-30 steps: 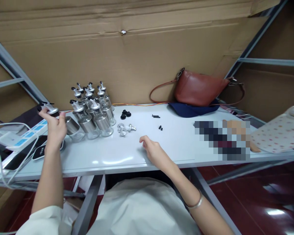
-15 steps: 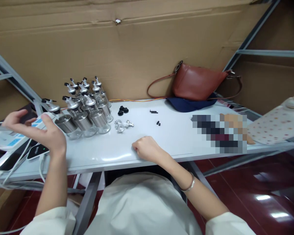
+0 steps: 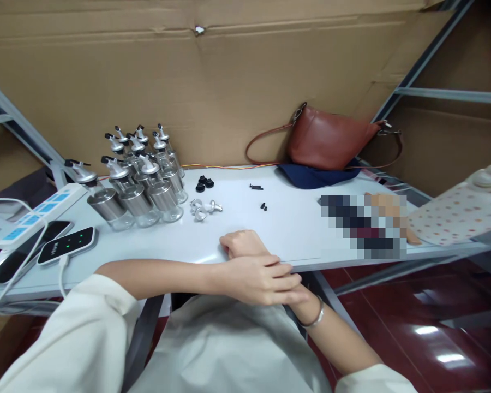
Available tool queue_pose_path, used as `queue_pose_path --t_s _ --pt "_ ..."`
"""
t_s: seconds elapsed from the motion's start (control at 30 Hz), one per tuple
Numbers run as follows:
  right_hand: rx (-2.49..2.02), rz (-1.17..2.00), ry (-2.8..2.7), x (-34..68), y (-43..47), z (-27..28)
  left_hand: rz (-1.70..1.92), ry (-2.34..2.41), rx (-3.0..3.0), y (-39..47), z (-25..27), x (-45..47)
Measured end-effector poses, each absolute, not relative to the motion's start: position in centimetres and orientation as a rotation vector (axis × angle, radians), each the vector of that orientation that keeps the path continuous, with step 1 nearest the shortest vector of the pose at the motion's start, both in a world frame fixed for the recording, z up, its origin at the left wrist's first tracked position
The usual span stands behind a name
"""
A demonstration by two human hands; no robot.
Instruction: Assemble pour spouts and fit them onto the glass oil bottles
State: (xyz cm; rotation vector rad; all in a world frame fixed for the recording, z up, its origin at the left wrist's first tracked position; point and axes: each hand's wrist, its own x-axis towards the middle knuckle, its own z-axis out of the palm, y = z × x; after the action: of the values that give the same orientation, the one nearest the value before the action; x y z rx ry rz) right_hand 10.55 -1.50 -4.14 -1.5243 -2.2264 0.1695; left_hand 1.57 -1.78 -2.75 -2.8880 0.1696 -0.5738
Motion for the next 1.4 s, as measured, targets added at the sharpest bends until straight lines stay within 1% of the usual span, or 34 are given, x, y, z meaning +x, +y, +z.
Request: queue_pose_path --t_s 0.07,0.13,0.23,0.43,0.6,0.77,0.83,0.97,1.03,1.13,1.33,1.4 --pt "-1.434 0.124 -2.363 10.2 -0.9 -3.5 -0.511 0.288 -2.862 -2.2 -2.9 2.4" --pt "-1.406 0.031 -2.436 9.7 -0.4 -3.3 -0.463 0.208 -2.849 -2.5 -3.0 2.9" --pt "-1.462 -0.040 -2.388 9.4 -0.1 -3.4 -0.439 0.048 -2.863 -2.5 -2.9 2.7" --pt "-1.602 -0.063 -2.265 9.2 -0.1 -3.9 -0.395 0.351 -2.936 -1.1 -2.0 1.4" --pt "-1.818 0.036 -2.188 8.0 0.7 -3.5 -0.366 0.266 -3.025 -0.7 -2.1 1.3" --pt "-1.814 0.034 -2.276 7.5 1.4 -3.5 -0.436 0.187 -3.034 -0.1 -2.9 1.4" --pt "-1.817 0.059 -2.284 7.7 1.5 -3.7 -0.345 0.264 -3.094 0.5 -2.3 1.3" --pt "-1.789 0.060 -2.245 8.1 1.5 -4.1 -0.018 0.331 -3.308 1.6 -0.1 0.8" --pt "-1.760 0.054 -2.226 8.3 1.4 -4.3 0.052 0.342 -3.363 1.7 0.5 0.6" --pt "-1.737 0.014 -2.190 8.4 1.2 -4.4 -0.037 0.277 -3.338 0.9 0.3 0.6" --pt "-1.704 -0.011 -2.218 8.2 0.8 -4.2 -0.413 0.139 -3.149 -0.7 -2.3 1.3" --pt "-1.730 -0.002 -2.212 8.1 0.7 -4.0 -0.482 0.095 -3.089 -0.8 -2.6 1.7"
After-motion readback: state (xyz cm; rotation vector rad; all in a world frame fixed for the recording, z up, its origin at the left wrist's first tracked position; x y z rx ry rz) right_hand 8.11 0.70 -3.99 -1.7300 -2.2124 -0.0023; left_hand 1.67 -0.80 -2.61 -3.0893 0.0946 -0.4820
